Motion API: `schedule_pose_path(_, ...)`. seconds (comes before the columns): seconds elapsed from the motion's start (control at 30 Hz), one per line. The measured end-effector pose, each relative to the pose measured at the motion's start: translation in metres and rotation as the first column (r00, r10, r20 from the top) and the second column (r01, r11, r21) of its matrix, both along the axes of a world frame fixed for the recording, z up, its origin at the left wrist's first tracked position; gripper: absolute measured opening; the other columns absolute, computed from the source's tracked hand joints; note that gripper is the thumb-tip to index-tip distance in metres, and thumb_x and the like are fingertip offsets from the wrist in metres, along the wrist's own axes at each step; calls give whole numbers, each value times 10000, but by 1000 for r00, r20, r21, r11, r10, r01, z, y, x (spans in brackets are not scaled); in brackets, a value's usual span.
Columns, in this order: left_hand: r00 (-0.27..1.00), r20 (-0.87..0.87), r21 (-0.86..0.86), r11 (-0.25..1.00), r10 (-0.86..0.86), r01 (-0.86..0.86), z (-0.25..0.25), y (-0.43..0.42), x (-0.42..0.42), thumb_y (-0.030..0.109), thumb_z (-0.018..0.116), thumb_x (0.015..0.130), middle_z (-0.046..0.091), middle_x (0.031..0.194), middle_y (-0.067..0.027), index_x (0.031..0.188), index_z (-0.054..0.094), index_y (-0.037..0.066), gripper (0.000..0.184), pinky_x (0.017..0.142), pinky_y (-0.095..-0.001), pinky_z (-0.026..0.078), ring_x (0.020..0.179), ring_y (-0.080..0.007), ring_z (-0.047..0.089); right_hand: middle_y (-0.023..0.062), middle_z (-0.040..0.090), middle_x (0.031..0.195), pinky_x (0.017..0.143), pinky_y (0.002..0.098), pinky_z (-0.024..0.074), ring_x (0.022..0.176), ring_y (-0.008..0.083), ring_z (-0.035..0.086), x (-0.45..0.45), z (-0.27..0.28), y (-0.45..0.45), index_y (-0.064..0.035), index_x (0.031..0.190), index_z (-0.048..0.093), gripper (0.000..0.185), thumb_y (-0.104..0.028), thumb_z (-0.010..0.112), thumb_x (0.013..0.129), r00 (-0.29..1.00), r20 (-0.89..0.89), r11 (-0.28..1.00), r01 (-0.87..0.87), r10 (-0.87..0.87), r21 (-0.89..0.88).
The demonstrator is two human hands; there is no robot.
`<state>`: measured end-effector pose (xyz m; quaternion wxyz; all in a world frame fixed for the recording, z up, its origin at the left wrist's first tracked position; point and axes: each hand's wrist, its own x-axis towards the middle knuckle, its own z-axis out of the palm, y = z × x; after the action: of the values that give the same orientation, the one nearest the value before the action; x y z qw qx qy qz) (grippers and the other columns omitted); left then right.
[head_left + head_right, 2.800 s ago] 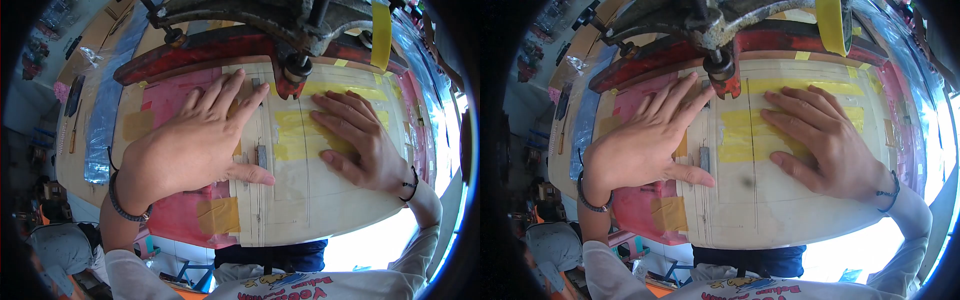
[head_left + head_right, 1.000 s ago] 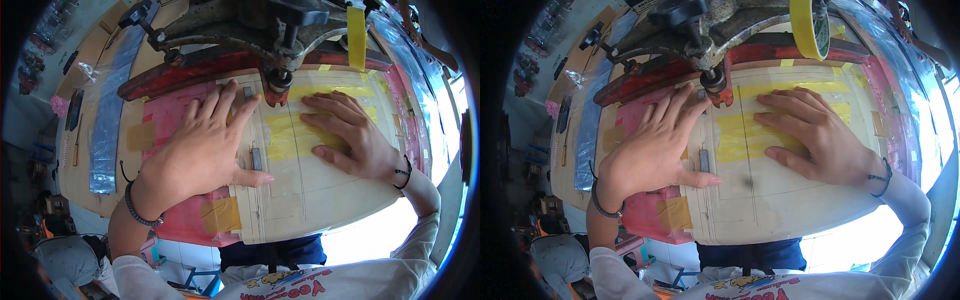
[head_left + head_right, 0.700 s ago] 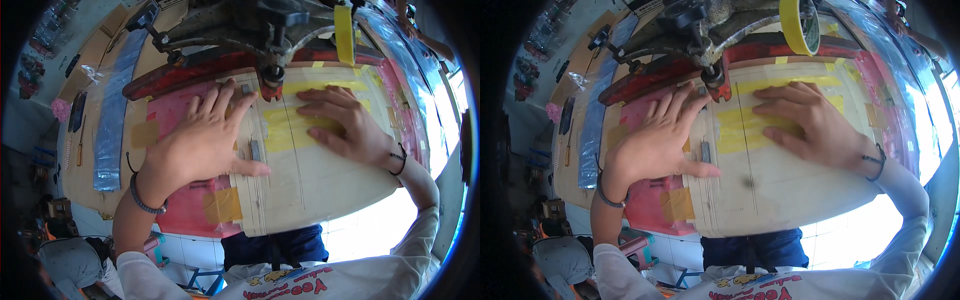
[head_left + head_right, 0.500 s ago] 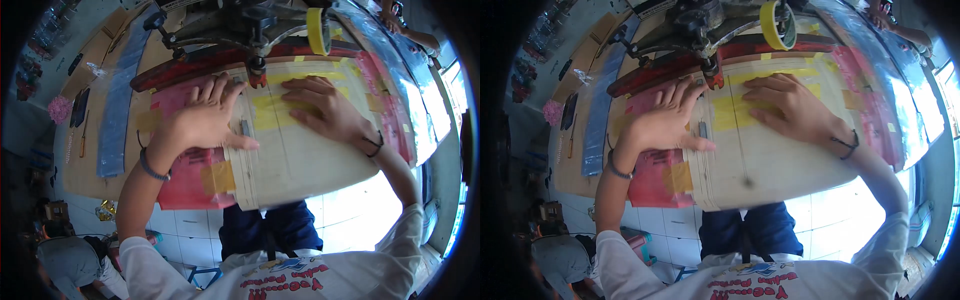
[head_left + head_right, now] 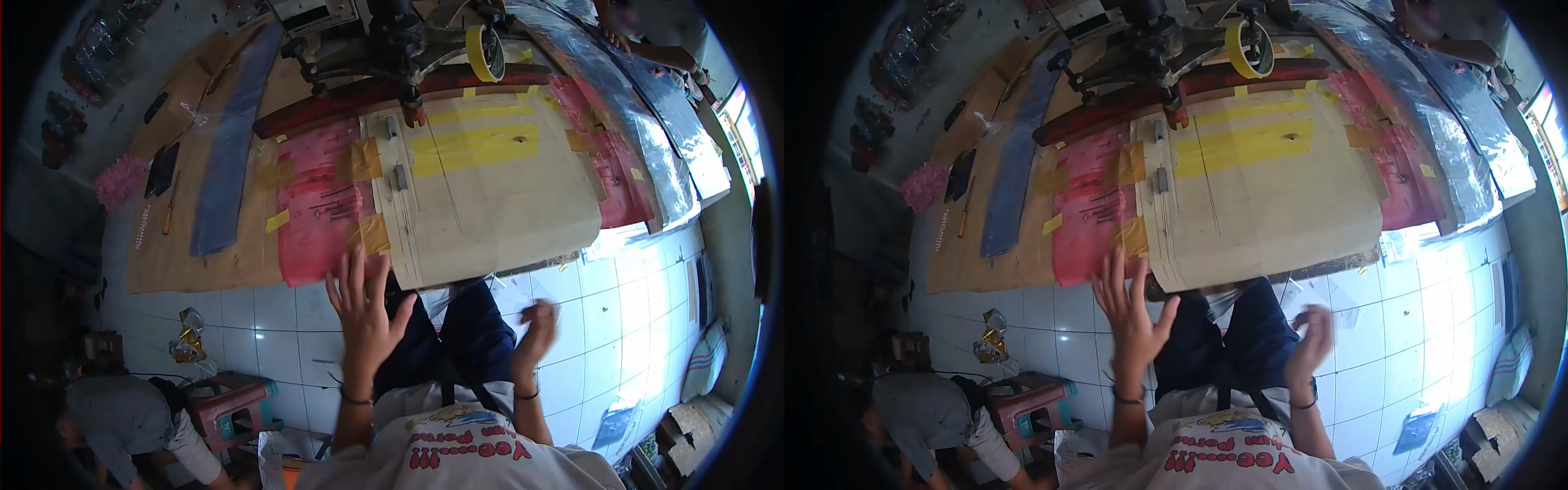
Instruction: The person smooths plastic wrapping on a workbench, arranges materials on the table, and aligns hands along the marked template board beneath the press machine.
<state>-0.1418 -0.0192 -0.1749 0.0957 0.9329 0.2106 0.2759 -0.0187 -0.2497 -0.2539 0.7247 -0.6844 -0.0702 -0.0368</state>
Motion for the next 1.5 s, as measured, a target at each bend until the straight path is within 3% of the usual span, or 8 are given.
schedule_pose_path(0.03, 993, 96, 4, 998, 64, -64, -33, -15, -10, 292, 750, 900, 305, 1574, -301, 1538, 368, 65, 777, 1204, -552, 234, 1479, -420, 313, 92, 662, 854, 725, 295, 487, 763, 160, 622, -22, -3, 0, 24, 1032, 650, 281, -201, 483, 1054, 953, -241, 973, -210, 183, -92)
schedule_pose_path(0.1, 936, 302, -541, 841, 180, 13, -83, -58, -14, 338, 718, 925, 321, 1571, -295, 1535, 383, 73, 745, 1188, -585, 246, 1465, -427, 331, 145, 717, 985, 845, 351, 526, 935, 248, 699, -36, -30, -7, -13, 1064, 690, 227, -190, 567, 990, 704, -211, 622, -703, 678, -345)
schedule_pose_path(0.13, 959, 247, -639, 768, 140, 53, -115, -78, -19, 319, 691, 943, 352, 1551, -292, 1486, 444, 48, 655, 1190, -564, 258, 1452, -423, 350, 141, 722, 1022, 893, 400, 520, 975, 290, 692, -31, -42, -2, -46, 1045, 717, 216, -200, 595, 955, 443, -40, 305, -676, 896, -671)
schedule_pose_path(0.17, 976, 197, -728, 681, 91, 83, -147, -92, -28, 301, 665, 961, 382, 1531, -290, 1436, 506, 22, 573, 1191, -543, 271, 1439, -419, 370, 147, 726, 1048, 946, 428, 501, 1012, 308, 688, -36, -34, 4, -46, 986, 722, 247, -244, 587, 929, 385, -98, 167, -597, 917, -785)
schedule_pose_path(0.23, 910, -329, -362, 924, -250, 123, -185, -90, -46, 268, 594, 991, 568, 1369, -247, 1299, 610, -7, 413, 1162, -523, 324, 1334, -372, 502, 157, 738, 973, 913, 439, 518, 961, 313, 709, -36, -68, 26, -43, 915, 721, 288, -299, 588, 905, 313, -199, -17, -501, 929, -865)
schedule_pose_path(0.33, 921, -296, -565, 824, -252, 44, -186, -69, -27, 207, 556, 974, 695, 1150, -183, 1207, 664, 27, 314, 1131, -543, 347, 1182, -323, 615, 176, 742, 923, 860, 476, 536, 868, 353, 721, -19, -108, 59, -47, 877, 705, 274, -287, 572, 887, 313, -305, -135, -465, 900, -875)
schedule_pose_path(0.5, 830, -413, -406, 891, -375, 201, -223, -42, -5, 153, 589, 875, 726, 1038, -183, 1181, 690, 90, 329, 1128, -573, 344, 1076, -331, 675, 195, 745, 848, 719, 485, 583, 795, 375, 740, -10, -189, 78, -20, 865, 721, 296, -294, 611, 843, 349, -329, -170, -415, 878, -894)
schedule_pose_path(1.5, 709, -562, -485, 864, -427, 136, -252, -49, -8, 239, 586, 884, 739, 1127, -126, 1178, 717, 163, 331, 1126, -570, 349, 1114, -289, 680, 221, 741, 875, 811, 476, 587, 838, 375, 742, -10, -134, 59, 13, 918, 716, 297, -240, 586, 834, 234, -420, -256, -511, 877, -820)
